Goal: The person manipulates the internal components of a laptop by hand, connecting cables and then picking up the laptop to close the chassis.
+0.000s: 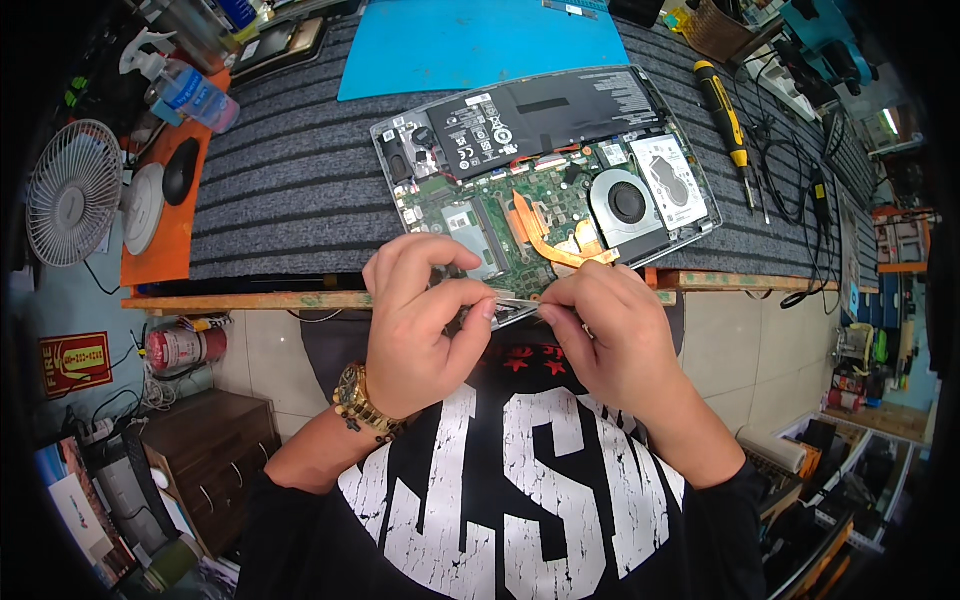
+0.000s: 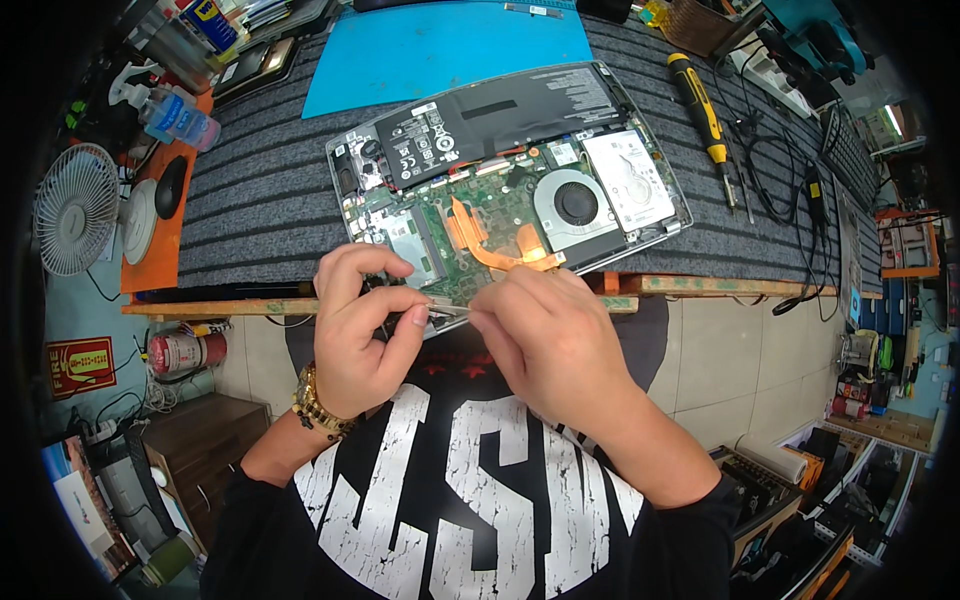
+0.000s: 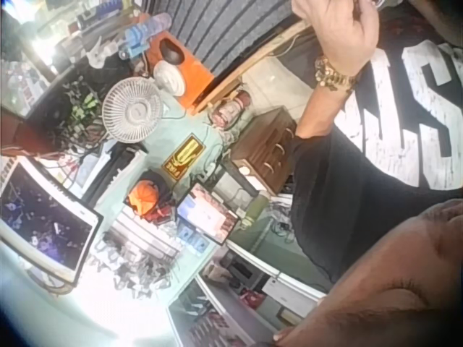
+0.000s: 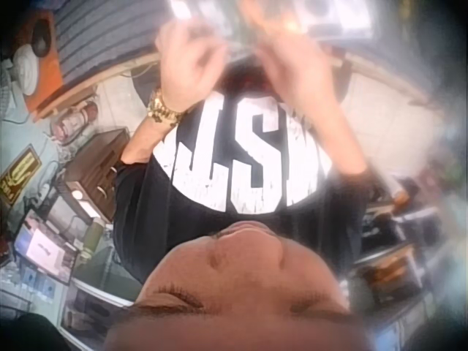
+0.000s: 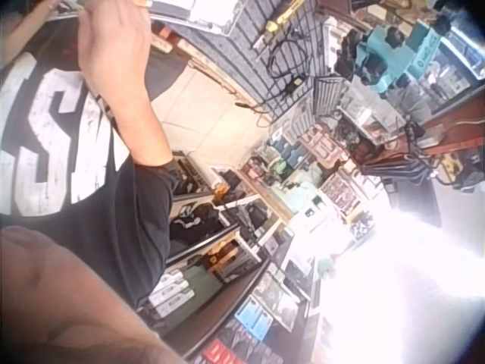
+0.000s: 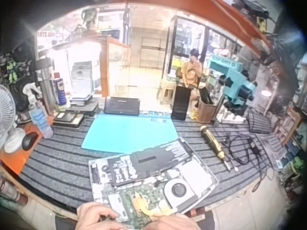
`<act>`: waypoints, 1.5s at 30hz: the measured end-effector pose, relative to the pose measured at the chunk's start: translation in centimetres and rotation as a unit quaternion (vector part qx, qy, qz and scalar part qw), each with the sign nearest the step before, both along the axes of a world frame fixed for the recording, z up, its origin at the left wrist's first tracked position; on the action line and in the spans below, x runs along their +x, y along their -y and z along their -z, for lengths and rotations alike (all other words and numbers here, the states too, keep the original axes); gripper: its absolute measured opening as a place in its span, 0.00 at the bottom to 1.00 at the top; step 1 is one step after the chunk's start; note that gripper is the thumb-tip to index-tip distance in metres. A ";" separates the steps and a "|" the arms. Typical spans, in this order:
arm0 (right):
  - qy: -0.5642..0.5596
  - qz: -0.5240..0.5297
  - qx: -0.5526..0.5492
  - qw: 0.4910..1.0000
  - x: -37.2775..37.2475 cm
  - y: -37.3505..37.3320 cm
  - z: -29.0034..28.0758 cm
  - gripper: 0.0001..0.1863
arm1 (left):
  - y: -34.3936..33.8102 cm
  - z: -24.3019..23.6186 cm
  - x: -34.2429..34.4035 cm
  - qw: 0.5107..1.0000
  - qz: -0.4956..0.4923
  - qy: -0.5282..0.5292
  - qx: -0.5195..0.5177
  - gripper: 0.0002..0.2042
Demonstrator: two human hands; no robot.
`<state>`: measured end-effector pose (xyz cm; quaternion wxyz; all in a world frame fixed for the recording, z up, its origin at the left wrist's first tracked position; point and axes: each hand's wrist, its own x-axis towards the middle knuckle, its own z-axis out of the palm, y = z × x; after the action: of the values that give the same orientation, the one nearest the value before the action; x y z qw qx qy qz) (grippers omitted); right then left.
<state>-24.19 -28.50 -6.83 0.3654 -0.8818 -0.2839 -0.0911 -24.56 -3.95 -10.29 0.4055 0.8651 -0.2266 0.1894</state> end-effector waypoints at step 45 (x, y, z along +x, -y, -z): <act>-0.013 0.033 0.004 0.999 -0.5 1.1 0.1 0.09 | 0.1 0.6 0.0 1.000 -0.001 0.022 -0.012 0.06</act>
<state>-24.71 -29.64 -6.95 0.3693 -0.8904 -0.2494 -0.0925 -24.54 -4.06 -10.91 0.4106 0.8559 -0.2327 0.2113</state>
